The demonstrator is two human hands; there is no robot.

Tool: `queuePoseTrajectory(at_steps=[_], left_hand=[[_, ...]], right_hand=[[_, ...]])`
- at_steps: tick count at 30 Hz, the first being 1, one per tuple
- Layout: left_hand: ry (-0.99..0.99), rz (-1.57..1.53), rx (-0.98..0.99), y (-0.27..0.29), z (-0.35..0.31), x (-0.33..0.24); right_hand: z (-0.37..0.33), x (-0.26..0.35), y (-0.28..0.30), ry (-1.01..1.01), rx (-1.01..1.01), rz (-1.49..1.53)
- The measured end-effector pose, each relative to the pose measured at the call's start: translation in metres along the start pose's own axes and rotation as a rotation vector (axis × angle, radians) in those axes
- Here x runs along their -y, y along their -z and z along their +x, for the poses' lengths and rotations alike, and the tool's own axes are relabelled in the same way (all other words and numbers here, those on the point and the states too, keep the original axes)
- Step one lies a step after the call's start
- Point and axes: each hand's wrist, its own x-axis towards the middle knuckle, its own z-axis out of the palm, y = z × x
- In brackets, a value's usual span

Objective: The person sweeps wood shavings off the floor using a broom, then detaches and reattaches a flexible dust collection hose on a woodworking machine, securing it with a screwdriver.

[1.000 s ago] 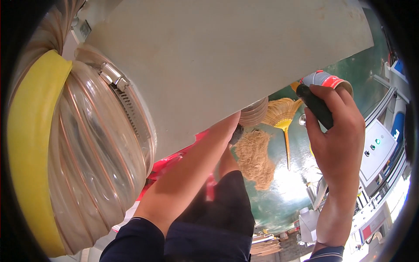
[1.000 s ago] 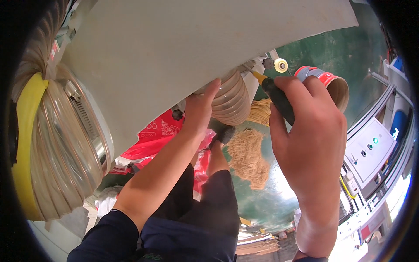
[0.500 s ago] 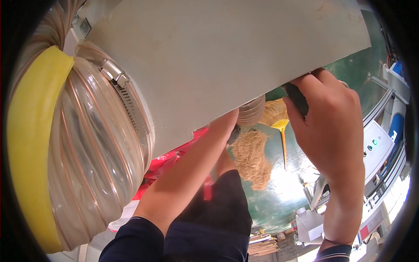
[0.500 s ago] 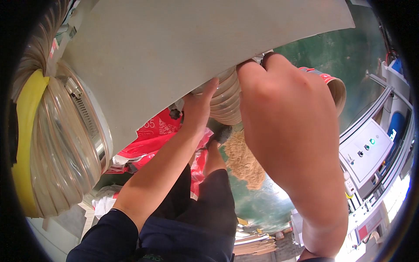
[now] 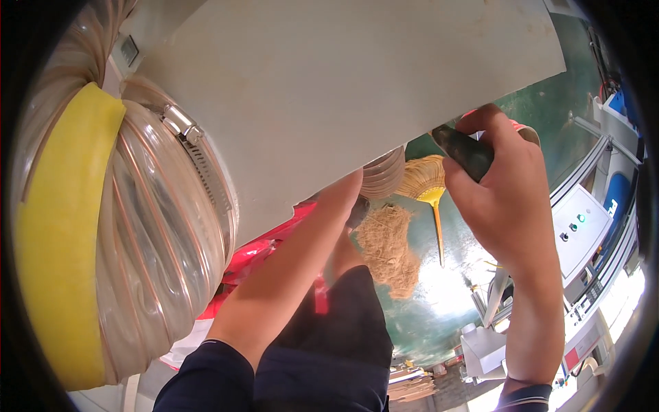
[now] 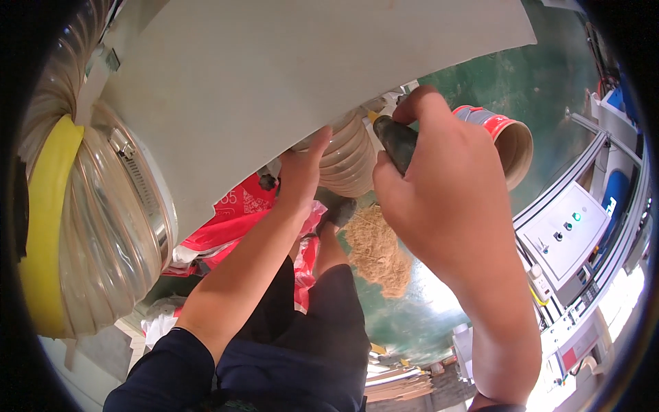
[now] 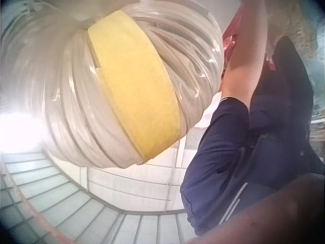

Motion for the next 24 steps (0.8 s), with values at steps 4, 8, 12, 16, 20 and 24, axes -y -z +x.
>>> queuePoseTrajectory(at_steps=[4,8,12,16,20,24], left_hand=[[0.113,0.001,0.041,0.004,-0.014,-0.027],[0.157,-0.022,-0.007,0.005,-0.053,-0.044],[0.138,-0.09,0.119,-0.007,-0.072,-0.058],[0.231,-0.162,0.331,-0.021,-0.055,-0.067],[0.353,-0.391,0.495,-0.037,-0.038,-0.069],[0.477,-0.636,0.543,-0.062,-0.035,-0.072]], right_hand=[[0.016,-0.011,0.015,-0.51,-0.07,0.429],[0.015,-0.019,0.011,-0.799,0.11,0.656],[-0.003,-0.021,-0.003,-0.435,-0.046,0.357],[-0.007,-0.035,0.015,-0.539,-0.129,0.415],[-0.004,-0.04,0.033,-0.403,-0.085,0.35],[-0.014,-0.044,0.015,-0.192,-0.118,0.301]])
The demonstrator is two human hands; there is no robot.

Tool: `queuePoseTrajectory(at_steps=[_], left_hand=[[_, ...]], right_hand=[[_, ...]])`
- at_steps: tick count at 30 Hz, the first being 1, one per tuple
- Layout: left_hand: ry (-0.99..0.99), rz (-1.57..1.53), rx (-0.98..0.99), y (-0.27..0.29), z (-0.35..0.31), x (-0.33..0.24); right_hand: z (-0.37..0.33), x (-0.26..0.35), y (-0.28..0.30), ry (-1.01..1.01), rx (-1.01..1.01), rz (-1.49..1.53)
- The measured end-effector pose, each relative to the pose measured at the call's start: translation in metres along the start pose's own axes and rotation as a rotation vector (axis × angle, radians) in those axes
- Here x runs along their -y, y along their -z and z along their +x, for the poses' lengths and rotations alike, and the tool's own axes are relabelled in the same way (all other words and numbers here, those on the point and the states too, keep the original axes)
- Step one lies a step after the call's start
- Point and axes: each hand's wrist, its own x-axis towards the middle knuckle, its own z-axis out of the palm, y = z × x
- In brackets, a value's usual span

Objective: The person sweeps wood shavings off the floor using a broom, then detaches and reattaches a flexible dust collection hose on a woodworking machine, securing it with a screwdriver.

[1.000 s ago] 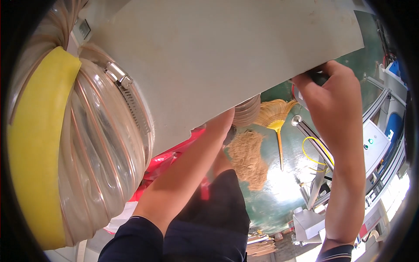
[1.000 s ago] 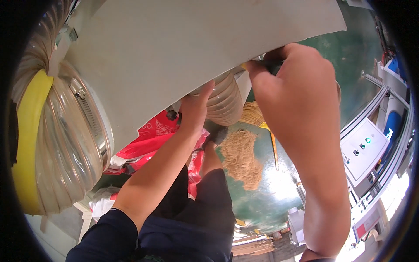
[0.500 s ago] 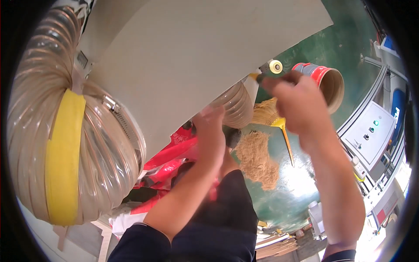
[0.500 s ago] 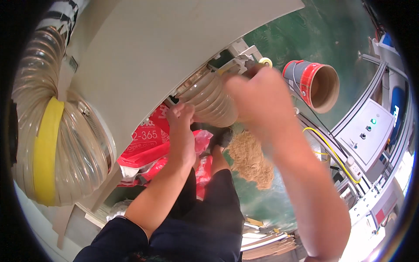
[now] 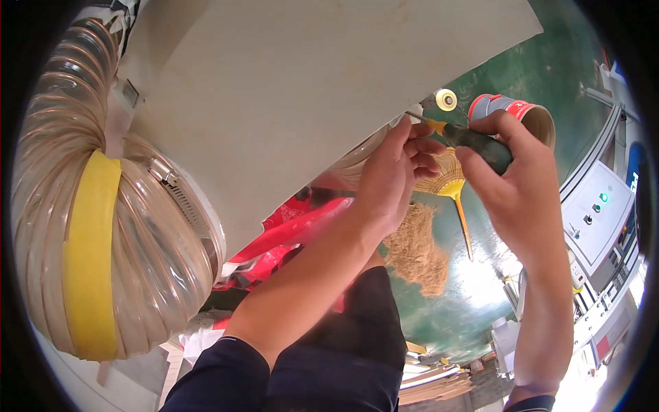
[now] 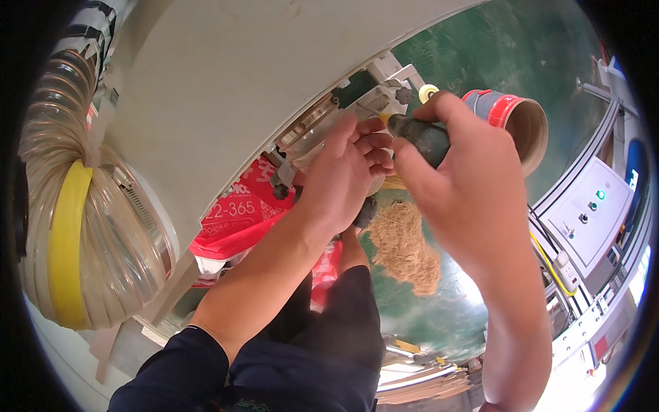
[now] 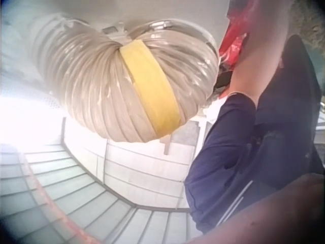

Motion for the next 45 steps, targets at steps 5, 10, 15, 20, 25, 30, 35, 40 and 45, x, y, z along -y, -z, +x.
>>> queuePoseTrajectory(at_steps=[5,10,15,20,25,30,35,40,45], left_hand=[[-0.042,-0.058,0.015,-0.007,0.006,0.005],[-0.085,-0.109,0.023,-0.003,0.008,0.008],[-0.114,-0.141,0.054,-0.005,0.008,0.007],[-0.152,-0.147,0.069,-0.004,0.012,0.005],[-0.124,-0.2,0.146,-0.001,0.012,0.002],[-0.128,-0.264,0.172,0.002,0.014,0.002],[-0.137,-0.274,0.182,0.009,0.014,0.0],[-0.101,-0.376,0.17,0.009,0.016,0.002],[-0.099,-0.359,0.195,0.002,0.023,0.009]], right_hand=[[-0.006,0.002,-0.001,0.034,0.097,-0.05],[-0.008,0.003,-0.002,0.055,0.147,-0.093],[-0.01,0.0,-0.003,0.163,0.122,-0.177],[-0.003,0.002,-0.003,0.246,0.137,-0.243],[0.004,0.015,0.0,0.267,0.18,-0.344],[0.008,0.023,-0.003,0.3,0.188,-0.411],[0.013,0.029,-0.011,0.342,0.198,-0.478],[0.014,0.039,-0.019,0.255,0.159,-0.367],[0.007,0.03,-0.033,-0.157,-0.076,0.174]])
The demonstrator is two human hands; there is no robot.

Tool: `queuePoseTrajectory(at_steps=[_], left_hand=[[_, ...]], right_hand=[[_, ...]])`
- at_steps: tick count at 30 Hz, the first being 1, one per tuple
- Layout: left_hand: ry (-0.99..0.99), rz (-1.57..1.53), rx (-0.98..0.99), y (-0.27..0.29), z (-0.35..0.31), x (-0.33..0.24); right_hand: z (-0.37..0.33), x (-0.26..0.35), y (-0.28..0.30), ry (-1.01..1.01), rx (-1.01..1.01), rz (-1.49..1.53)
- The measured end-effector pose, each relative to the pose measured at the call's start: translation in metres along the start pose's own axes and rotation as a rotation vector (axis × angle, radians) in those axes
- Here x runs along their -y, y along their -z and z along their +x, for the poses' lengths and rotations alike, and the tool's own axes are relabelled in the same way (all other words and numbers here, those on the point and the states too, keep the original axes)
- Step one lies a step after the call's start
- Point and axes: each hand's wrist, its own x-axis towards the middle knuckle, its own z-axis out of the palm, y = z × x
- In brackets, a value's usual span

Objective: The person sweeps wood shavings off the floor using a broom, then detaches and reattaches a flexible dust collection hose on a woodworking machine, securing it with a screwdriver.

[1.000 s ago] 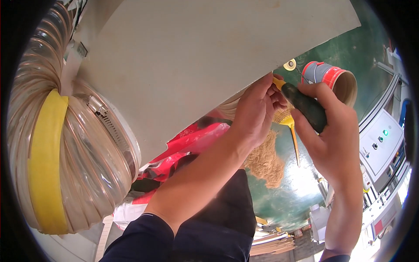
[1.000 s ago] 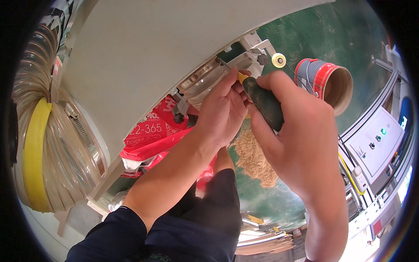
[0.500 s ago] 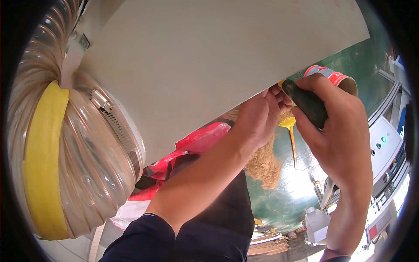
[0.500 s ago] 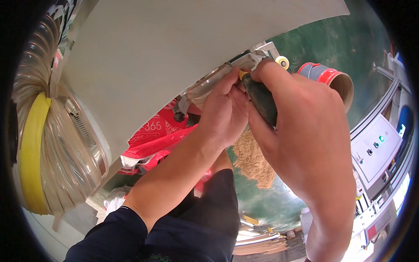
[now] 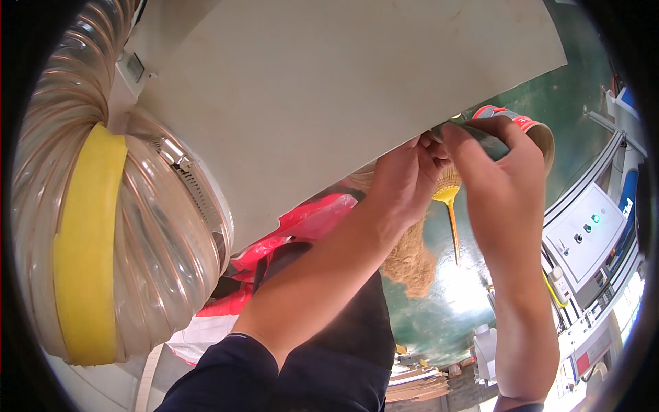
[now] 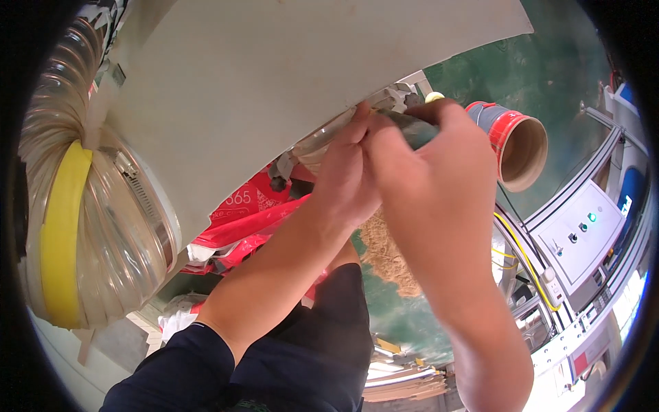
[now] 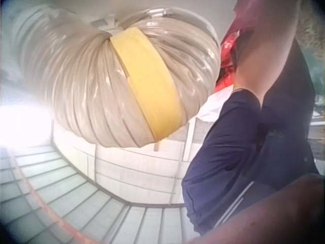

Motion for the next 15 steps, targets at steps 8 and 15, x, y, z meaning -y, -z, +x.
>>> queuePoseTrajectory(at_steps=[8,15], left_hand=[[-0.082,-0.114,0.156,-0.012,0.008,-0.001],[-0.045,-0.089,0.17,-0.011,0.001,-0.005]], right_hand=[[0.014,0.0,0.021,0.295,0.105,-0.162],[0.008,0.002,0.021,0.361,0.054,-0.39]])
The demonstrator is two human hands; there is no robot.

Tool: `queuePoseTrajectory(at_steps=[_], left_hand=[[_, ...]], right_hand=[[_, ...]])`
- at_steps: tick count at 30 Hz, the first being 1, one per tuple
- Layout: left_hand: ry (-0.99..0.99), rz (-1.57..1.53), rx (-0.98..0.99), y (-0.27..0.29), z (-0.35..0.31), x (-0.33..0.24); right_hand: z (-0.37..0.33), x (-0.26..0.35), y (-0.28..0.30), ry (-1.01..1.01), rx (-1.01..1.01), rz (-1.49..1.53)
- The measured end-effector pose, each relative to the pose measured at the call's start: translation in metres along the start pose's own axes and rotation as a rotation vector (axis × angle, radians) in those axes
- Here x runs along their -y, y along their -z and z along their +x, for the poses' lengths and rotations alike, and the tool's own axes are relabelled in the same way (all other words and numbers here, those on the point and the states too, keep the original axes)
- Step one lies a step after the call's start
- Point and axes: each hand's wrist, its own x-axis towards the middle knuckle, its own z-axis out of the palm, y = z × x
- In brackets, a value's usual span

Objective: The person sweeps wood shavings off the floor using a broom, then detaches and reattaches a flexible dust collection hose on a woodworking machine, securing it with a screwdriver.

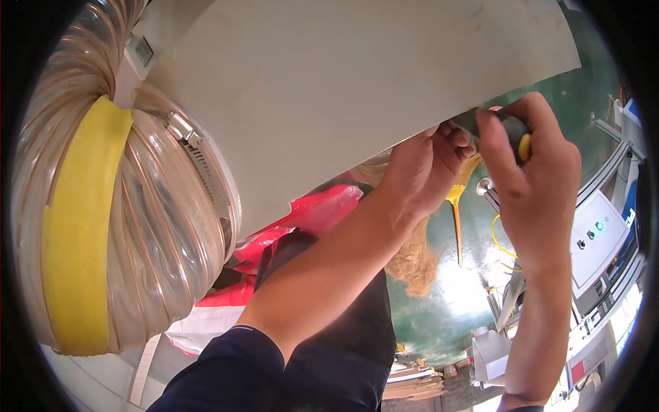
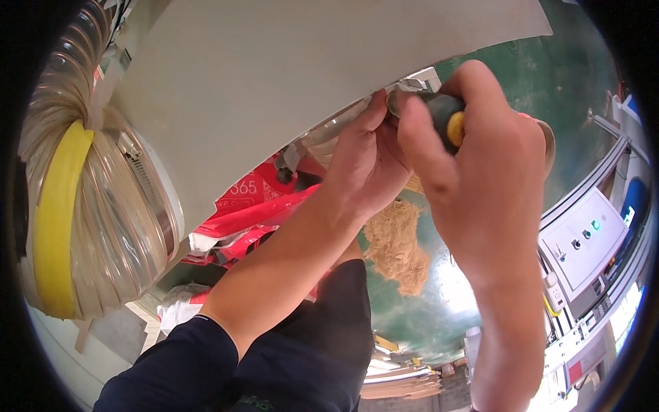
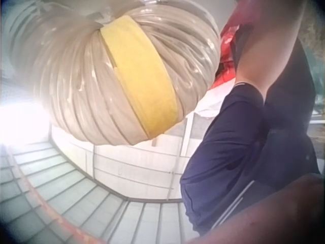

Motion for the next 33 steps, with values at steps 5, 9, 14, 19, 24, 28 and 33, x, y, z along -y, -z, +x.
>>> queuePoseTrajectory(at_steps=[5,9,14,19,24,28,33], left_hand=[[0.004,-0.12,-0.023,-0.021,-0.009,0.008],[-0.028,-0.14,0.212,0.002,-0.007,0.004],[-0.014,-0.078,0.078,-0.011,-0.008,0.004],[-0.007,-0.2,0.055,-0.019,-0.014,0.017],[-0.013,-0.198,0.053,-0.041,-0.017,0.015],[-0.01,-0.122,0.09,-0.035,-0.017,0.014],[0.025,-0.106,-0.02,-0.05,-0.019,0.017]], right_hand=[[0.001,0.002,-0.01,-0.128,-0.136,0.042],[-0.009,0.002,-0.01,0.161,-0.071,0.04],[-0.003,-0.002,-0.003,0.195,-0.003,-0.055],[-0.014,0.005,-0.012,-0.001,-0.162,-0.078],[-0.011,0.006,-0.011,-0.169,-0.155,-0.195],[-0.017,0.006,-0.013,0.024,-0.2,-0.163],[-0.018,-0.007,-0.006,0.155,-0.089,-0.018]])
